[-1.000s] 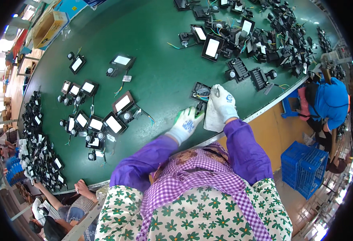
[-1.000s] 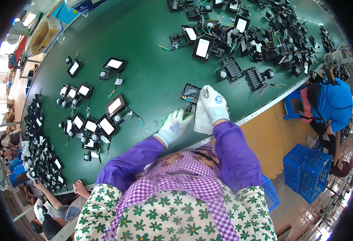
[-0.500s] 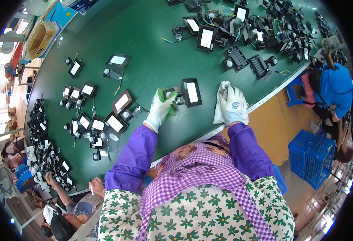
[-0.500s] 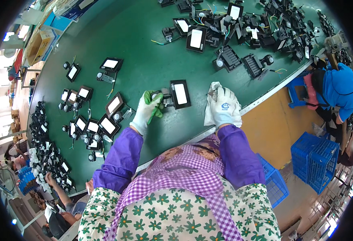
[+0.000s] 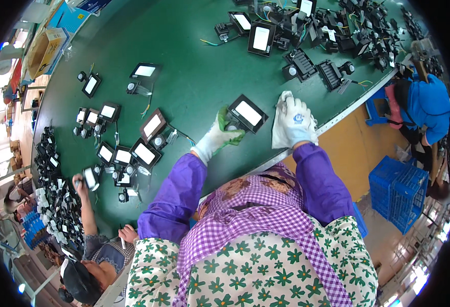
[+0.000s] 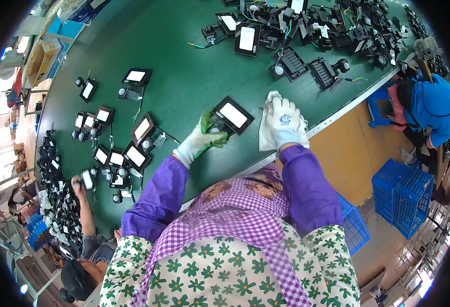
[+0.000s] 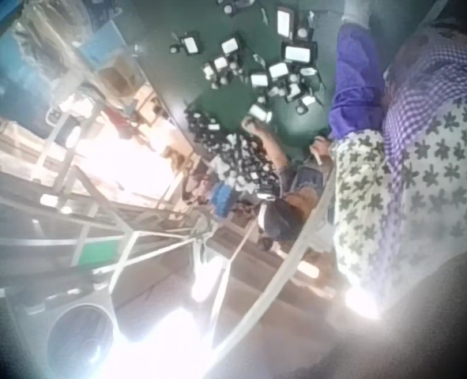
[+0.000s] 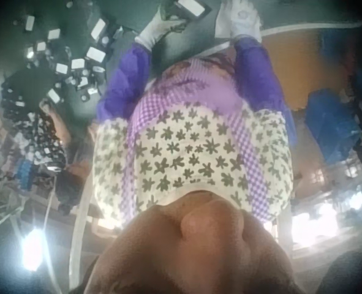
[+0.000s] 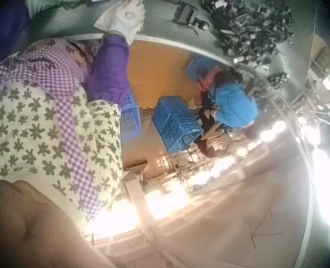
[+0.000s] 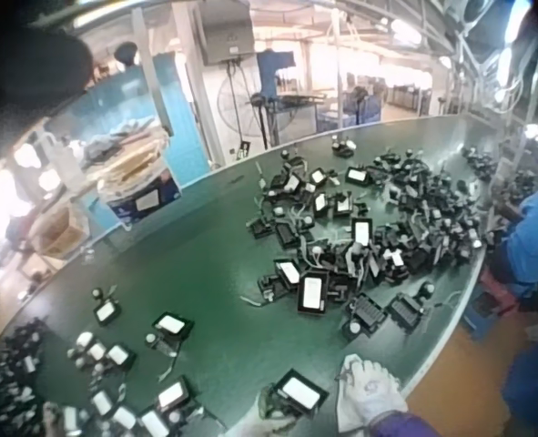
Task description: The recorder uses a white cloth to wipe the glass and frame of several LED floodlight units on a factory assembly line.
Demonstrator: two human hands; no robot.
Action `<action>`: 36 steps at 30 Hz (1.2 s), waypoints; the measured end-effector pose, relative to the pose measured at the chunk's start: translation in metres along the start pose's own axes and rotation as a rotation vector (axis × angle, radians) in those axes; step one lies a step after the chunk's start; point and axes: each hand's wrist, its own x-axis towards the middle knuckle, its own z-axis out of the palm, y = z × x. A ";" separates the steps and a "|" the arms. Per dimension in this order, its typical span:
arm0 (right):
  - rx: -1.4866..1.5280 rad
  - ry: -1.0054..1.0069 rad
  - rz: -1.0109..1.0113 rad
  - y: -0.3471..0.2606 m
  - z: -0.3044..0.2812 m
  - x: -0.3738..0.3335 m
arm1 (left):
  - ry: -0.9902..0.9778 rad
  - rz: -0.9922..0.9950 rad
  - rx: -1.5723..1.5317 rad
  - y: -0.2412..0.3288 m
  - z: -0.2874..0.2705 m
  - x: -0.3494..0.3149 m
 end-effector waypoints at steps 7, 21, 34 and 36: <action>0.026 -0.287 -0.181 -0.083 -0.055 -0.034 | 0.073 0.145 -0.272 -0.059 0.017 0.012; 0.215 -0.388 -0.413 -0.116 -0.036 0.016 | 0.171 0.449 0.029 -0.073 0.018 0.027; 0.100 -0.487 -0.467 -0.128 -0.055 0.057 | 0.205 0.274 0.006 -0.034 0.024 0.006; 0.161 -0.434 -0.190 -0.120 -0.031 0.082 | 0.210 0.315 0.061 -0.036 0.028 0.012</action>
